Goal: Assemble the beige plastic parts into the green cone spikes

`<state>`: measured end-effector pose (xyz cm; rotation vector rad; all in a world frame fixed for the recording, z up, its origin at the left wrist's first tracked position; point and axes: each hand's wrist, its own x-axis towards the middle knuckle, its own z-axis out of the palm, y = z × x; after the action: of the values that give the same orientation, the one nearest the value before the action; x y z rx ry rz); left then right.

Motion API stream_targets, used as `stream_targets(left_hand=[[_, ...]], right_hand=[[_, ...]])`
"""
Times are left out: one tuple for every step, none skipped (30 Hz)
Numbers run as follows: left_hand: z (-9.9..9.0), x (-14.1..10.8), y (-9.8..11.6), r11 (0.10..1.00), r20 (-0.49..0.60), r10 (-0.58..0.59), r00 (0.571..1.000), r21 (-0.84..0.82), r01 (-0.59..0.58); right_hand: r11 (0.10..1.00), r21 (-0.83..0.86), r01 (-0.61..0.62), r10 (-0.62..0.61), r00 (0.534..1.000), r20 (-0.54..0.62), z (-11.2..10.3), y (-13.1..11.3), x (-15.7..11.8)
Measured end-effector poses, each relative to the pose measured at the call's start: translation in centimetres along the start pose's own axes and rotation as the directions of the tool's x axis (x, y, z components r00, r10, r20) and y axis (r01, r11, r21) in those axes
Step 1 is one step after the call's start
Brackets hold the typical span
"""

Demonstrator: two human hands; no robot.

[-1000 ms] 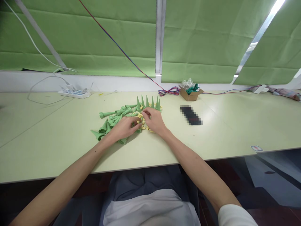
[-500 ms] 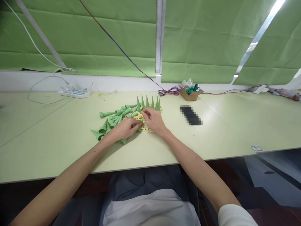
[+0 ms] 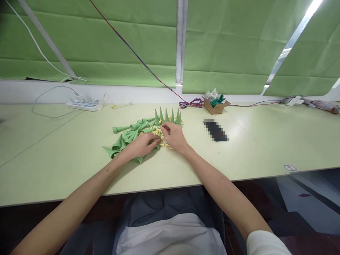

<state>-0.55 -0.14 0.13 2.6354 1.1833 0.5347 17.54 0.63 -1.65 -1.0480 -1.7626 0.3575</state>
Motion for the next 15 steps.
stream_targets(left_hand=[[0.01,0.0,0.02,1.0,-0.003,-0.008,1.0,-0.003,0.008],[0.01,0.01,0.02,1.0,-0.007,-0.019,1.0,-0.008,0.019],[0.01,0.02,0.01,0.999,-0.013,-0.031,0.999,-0.014,0.031],[0.01,0.04,-0.01,0.999,-0.025,-0.044,0.999,-0.019,0.044],[0.01,0.06,-0.04,0.998,-0.04,-0.056,0.998,-0.023,0.055],[0.02,0.08,-0.08,0.998,-0.057,-0.066,0.996,-0.027,0.064],[0.02,0.1,-0.11,0.997,-0.076,-0.074,0.994,-0.032,0.071],[0.03,0.12,-0.14,0.996,-0.094,-0.08,0.992,-0.038,0.076],[0.03,0.13,-0.16,0.996,-0.111,-0.085,0.99,-0.045,0.081],[0.03,0.13,-0.17,0.995,-0.125,-0.091,0.988,-0.051,0.085],[0.01,0.14,-0.15,0.994,-0.14,-0.098,0.985,-0.056,0.091],[-0.02,0.15,-0.13,0.994,-0.155,-0.105,0.982,-0.058,0.097],[-0.07,0.15,-0.09,0.993,-0.17,-0.112,0.979,-0.06,0.103],[-0.13,0.15,-0.04,0.992,-0.187,-0.12,0.975,-0.062,0.11],[-0.22,0.15,0.01,0.991,-0.207,-0.127,0.97,-0.065,0.116]], right_hand=[[1.0,0.0,0.003,-0.003,1.0,-0.002,-0.01,0.0,0.0],[1.0,0.002,0.006,-0.006,1.0,-0.004,-0.03,0.0,0.0],[1.0,0.005,0.01,-0.01,1.0,-0.006,-0.04,0.0,0.01],[1.0,0.008,0.014,-0.014,1.0,-0.008,-0.05,-0.01,0.02],[1.0,0.011,0.016,-0.015,1.0,-0.009,-0.06,-0.02,0.02],[1.0,0.012,0.016,-0.016,1.0,-0.01,-0.07,-0.03,0.03],[1.0,0.011,0.017,-0.017,1.0,-0.01,-0.07,-0.06,0.03],[1.0,0.01,0.017,-0.017,1.0,-0.01,-0.08,-0.09,0.03],[1.0,0.01,0.016,-0.016,1.0,-0.012,-0.08,-0.13,0.03],[1.0,0.01,0.014,-0.013,1.0,-0.013,-0.09,-0.18,0.02],[1.0,0.01,0.011,-0.011,1.0,-0.015,-0.1,-0.23,0.01],[1.0,0.01,0.007,-0.007,1.0,-0.017,-0.12,-0.29,0.01],[1.0,0.011,0.004,-0.004,1.0,-0.017,-0.14,-0.35,0.0],[1.0,0.012,0.003,-0.003,1.0,-0.018,-0.17,-0.41,0.0],[1.0,0.014,0.004,-0.003,1.0,-0.019,-0.2,-0.46,0.0]])
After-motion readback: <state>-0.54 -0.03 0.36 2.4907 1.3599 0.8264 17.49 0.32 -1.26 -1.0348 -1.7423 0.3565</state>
